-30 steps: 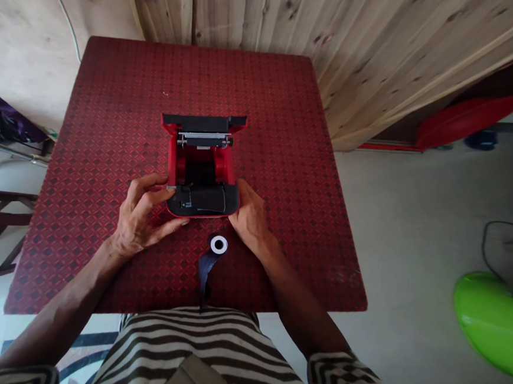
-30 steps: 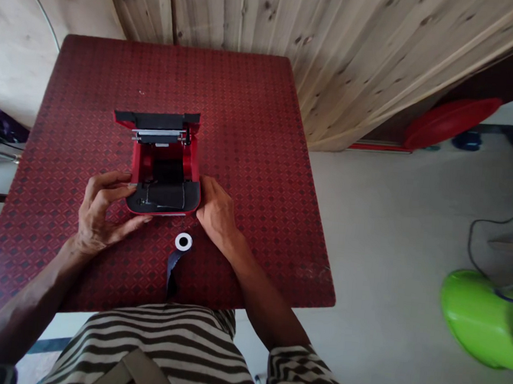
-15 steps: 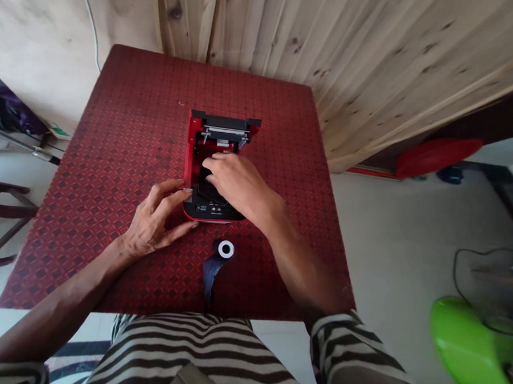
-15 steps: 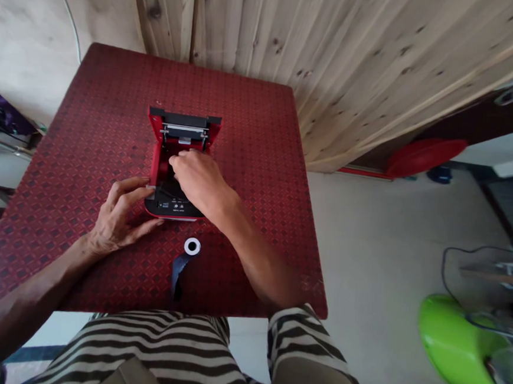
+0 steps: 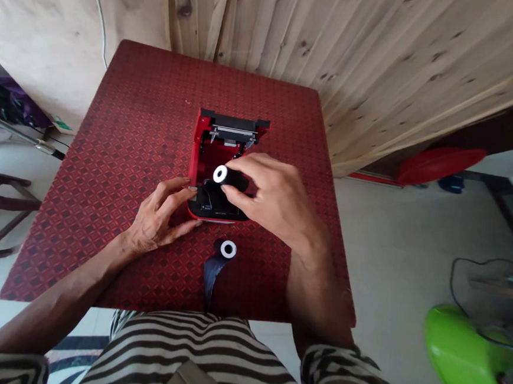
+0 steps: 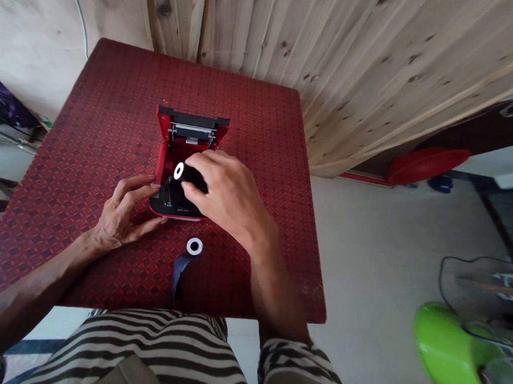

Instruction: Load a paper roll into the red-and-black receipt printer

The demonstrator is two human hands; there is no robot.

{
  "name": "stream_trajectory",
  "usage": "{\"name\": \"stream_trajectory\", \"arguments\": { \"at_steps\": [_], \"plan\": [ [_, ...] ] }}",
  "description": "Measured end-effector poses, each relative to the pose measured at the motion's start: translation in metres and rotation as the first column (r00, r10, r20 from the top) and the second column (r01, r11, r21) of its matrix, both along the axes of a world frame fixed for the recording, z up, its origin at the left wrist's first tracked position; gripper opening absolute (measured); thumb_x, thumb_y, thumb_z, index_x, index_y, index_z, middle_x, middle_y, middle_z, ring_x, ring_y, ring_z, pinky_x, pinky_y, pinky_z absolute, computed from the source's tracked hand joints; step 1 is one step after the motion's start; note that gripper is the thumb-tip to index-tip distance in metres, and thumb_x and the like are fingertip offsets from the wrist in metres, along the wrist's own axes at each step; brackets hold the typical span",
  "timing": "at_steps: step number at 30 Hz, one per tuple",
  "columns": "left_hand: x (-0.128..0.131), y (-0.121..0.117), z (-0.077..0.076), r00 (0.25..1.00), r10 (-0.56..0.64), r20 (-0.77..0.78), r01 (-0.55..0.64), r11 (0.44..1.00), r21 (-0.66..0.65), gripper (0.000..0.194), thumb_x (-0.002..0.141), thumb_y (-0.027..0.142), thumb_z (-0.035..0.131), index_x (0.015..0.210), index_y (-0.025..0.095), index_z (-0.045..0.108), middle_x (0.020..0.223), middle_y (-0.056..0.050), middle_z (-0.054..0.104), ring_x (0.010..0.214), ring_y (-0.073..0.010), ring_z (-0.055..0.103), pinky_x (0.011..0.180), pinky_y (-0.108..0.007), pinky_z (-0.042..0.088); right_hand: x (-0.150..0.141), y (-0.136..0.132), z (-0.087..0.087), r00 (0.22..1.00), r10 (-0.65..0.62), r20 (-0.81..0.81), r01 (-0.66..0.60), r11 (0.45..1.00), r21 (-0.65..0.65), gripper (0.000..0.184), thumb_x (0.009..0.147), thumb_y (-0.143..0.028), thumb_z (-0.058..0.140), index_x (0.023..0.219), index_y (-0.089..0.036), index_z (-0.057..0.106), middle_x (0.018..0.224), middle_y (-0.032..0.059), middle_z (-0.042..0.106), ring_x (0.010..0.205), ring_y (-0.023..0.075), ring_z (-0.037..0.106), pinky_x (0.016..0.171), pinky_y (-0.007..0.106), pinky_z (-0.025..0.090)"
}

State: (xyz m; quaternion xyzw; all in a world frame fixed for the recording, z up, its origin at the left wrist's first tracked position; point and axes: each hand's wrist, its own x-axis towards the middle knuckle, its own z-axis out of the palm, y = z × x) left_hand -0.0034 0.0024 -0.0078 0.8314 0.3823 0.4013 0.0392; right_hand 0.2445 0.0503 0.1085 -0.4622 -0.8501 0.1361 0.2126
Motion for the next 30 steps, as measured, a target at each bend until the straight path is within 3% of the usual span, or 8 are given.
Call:
{"name": "stream_trajectory", "arguments": {
  "at_steps": [3, 7, 11, 14, 17, 19, 26, 30],
  "plan": [
    [0.0, 0.001, -0.001, 1.0, 0.005, 0.003, -0.005, 1.0, -0.013, 0.074, 0.09, 0.04, 0.083, 0.152, 0.023, 0.047, 0.137, -0.015, 0.063, 0.126, -0.0263, 0.067, 0.103, -0.04, 0.066, 0.034, -0.028, -0.009, 0.934, -0.097, -0.343, 0.088, 0.995, -0.042, 0.023, 0.09, -0.027, 0.077, 0.113, -0.025, 0.075, 0.11, 0.0038, 0.08, 0.102, 0.0224, 0.074, 0.094, 0.039, 0.058],
    [0.001, 0.001, 0.0, 1.0, 0.015, 0.0, -0.015, 1.0, 0.009, 0.072, 0.089, 0.041, 0.083, 0.149, 0.02, 0.049, 0.137, -0.016, 0.062, 0.127, -0.0275, 0.067, 0.103, -0.043, 0.065, 0.066, -0.061, -0.054, 0.754, -0.35, -0.556, 0.184, 0.925, -0.333, 0.026, 0.086, -0.029, 0.077, 0.112, -0.026, 0.071, 0.11, 0.0036, 0.08, 0.095, 0.0203, 0.075, 0.085, 0.036, 0.061],
    [0.001, 0.002, 0.002, 1.0, 0.026, -0.006, -0.026, 0.999, 0.021, 0.07, 0.089, 0.041, 0.084, 0.147, 0.02, 0.051, 0.137, -0.015, 0.063, 0.127, -0.0277, 0.067, 0.104, -0.044, 0.065, 0.076, -0.083, -0.092, 0.721, -0.494, -0.485, 0.317, 0.858, -0.403, 0.026, 0.082, -0.029, 0.074, 0.108, -0.026, 0.071, 0.091, -0.0005, 0.076, 0.074, 0.0154, 0.068, 0.07, 0.03, 0.057],
    [0.001, 0.003, 0.003, 1.0, 0.029, -0.001, -0.029, 0.999, 0.016, 0.07, 0.088, 0.043, 0.084, 0.146, 0.022, 0.051, 0.137, -0.014, 0.063, 0.128, -0.0277, 0.067, 0.105, -0.045, 0.064, 0.078, -0.091, -0.091, 0.8, -0.489, -0.348, 0.396, 0.866, -0.306, 0.023, 0.086, -0.03, 0.071, 0.108, -0.024, 0.071, 0.092, 0.0018, 0.076, 0.075, 0.0174, 0.069, 0.071, 0.032, 0.057],
    [0.0, 0.003, 0.003, 1.0, 0.026, 0.014, -0.026, 1.0, 0.004, 0.071, 0.088, 0.042, 0.084, 0.147, 0.023, 0.051, 0.139, -0.014, 0.062, 0.13, -0.0287, 0.065, 0.106, -0.046, 0.064, 0.079, -0.089, -0.082, 0.886, -0.435, -0.159, 0.418, 0.899, -0.13, 0.019, 0.088, -0.029, 0.07, 0.106, -0.023, 0.071, 0.101, 0.0074, 0.079, 0.089, 0.0234, 0.073, 0.085, 0.04, 0.059],
    [0.0, 0.004, 0.003, 1.0, 0.016, 0.021, -0.016, 1.0, -0.001, 0.072, 0.087, 0.04, 0.085, 0.148, 0.022, 0.051, 0.139, -0.015, 0.062, 0.131, -0.0292, 0.064, 0.106, -0.046, 0.064, 0.078, -0.081, -0.083, 0.901, -0.425, -0.084, 0.42, 0.905, -0.065, 0.015, 0.089, -0.028, 0.068, 0.103, -0.022, 0.069, 0.103, 0.0098, 0.078, 0.096, 0.0269, 0.074, 0.092, 0.044, 0.058],
    [0.0, 0.003, 0.004, 1.0, 0.003, 0.03, -0.002, 1.0, -0.018, 0.074, 0.085, 0.04, 0.087, 0.148, 0.023, 0.052, 0.14, -0.015, 0.062, 0.13, -0.0296, 0.065, 0.103, -0.046, 0.065, 0.077, -0.059, -0.102, 0.885, -0.46, -0.069, 0.457, 0.888, -0.052, 0.015, 0.09, -0.026, 0.066, 0.104, -0.022, 0.066, 0.104, 0.0117, 0.077, 0.099, 0.0295, 0.074, 0.093, 0.049, 0.06],
    [0.0, 0.003, 0.005, 1.0, 0.008, 0.022, -0.008, 1.0, -0.022, 0.072, 0.088, 0.041, 0.084, 0.149, 0.024, 0.049, 0.139, -0.016, 0.062, 0.13, -0.0305, 0.065, 0.103, -0.049, 0.066, 0.08, -0.065, -0.105, 0.894, -0.439, -0.093, 0.434, 0.899, -0.062, 0.03, 0.09, -0.024, 0.067, 0.12, -0.021, 0.067, 0.112, 0.0121, 0.077, 0.104, 0.0297, 0.075, 0.097, 0.051, 0.06]
  ]
}}
